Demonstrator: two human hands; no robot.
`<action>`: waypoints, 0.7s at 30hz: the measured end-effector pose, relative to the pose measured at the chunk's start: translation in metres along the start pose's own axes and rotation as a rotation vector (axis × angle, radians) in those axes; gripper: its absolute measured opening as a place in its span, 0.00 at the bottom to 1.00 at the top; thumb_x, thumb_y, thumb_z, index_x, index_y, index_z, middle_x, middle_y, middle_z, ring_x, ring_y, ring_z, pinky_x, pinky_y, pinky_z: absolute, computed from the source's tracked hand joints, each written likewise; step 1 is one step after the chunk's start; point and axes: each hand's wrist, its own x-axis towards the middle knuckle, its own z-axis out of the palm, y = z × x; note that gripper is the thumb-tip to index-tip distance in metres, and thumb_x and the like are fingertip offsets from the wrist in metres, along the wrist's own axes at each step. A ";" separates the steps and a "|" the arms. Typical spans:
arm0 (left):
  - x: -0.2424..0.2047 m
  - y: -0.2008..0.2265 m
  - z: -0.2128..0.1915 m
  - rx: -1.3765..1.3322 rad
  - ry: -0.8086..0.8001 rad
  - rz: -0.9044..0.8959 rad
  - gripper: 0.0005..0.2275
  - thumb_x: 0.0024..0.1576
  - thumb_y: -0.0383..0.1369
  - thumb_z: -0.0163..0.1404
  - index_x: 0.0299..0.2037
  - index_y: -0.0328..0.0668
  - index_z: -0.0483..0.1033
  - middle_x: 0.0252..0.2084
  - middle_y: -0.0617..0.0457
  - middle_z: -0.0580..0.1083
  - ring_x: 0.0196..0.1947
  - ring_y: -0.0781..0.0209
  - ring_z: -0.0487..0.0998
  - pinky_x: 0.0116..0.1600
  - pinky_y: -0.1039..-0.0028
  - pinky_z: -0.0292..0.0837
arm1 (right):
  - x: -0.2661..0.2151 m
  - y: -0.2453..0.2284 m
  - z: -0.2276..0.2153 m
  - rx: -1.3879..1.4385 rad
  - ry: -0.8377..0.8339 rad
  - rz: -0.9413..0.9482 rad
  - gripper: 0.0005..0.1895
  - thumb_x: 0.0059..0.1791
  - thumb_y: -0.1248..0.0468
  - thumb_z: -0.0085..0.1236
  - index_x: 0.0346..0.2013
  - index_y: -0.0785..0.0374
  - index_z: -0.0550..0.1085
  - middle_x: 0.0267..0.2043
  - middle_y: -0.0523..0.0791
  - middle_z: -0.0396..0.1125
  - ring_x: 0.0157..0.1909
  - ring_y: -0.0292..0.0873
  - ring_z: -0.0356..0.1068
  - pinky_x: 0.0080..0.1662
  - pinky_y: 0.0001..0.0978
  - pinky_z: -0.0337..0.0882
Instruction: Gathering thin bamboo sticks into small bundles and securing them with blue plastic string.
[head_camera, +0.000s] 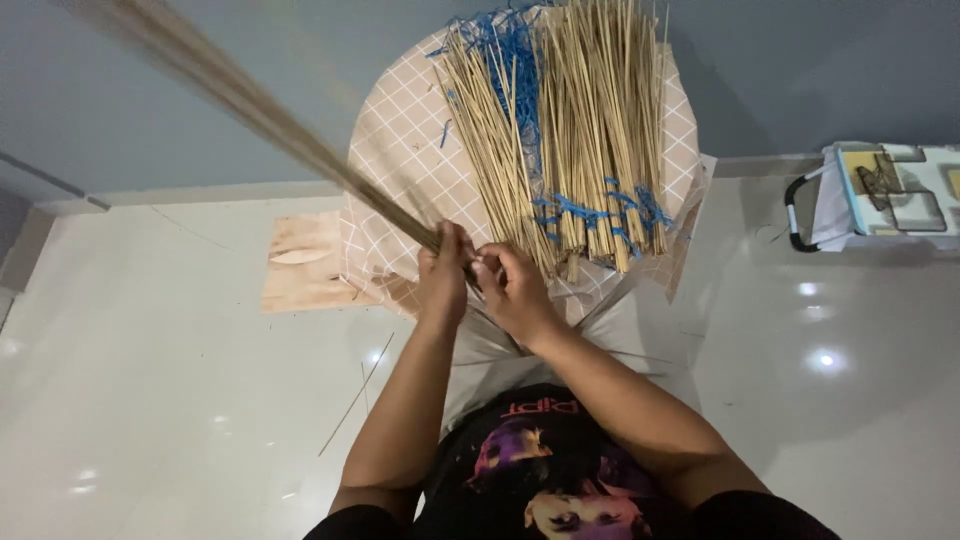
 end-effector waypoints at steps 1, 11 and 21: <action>0.006 0.007 -0.003 0.002 -0.002 -0.004 0.18 0.67 0.46 0.44 0.30 0.43 0.75 0.19 0.53 0.71 0.21 0.64 0.75 0.29 0.78 0.67 | 0.001 0.011 -0.002 0.000 0.002 0.005 0.11 0.55 0.59 0.53 0.41 0.66 0.75 0.28 0.55 0.69 0.30 0.56 0.71 0.33 0.44 0.71; 0.074 0.024 -0.029 -0.048 0.061 0.443 0.12 0.67 0.36 0.47 0.32 0.41 0.68 0.12 0.52 0.66 0.10 0.66 0.69 0.16 0.80 0.65 | 0.007 0.041 -0.023 -0.011 0.249 -0.084 0.09 0.57 0.64 0.50 0.47 0.67 0.74 0.38 0.53 0.67 0.41 0.55 0.72 0.41 0.39 0.72; 0.077 -0.044 -0.024 0.136 0.144 0.413 0.18 0.66 0.40 0.50 0.23 0.46 0.65 0.12 0.52 0.67 0.13 0.66 0.68 0.25 0.80 0.64 | 0.019 0.038 -0.028 -0.663 -0.227 -0.008 0.09 0.50 0.59 0.56 0.32 0.61 0.78 0.30 0.53 0.74 0.33 0.59 0.76 0.34 0.53 0.75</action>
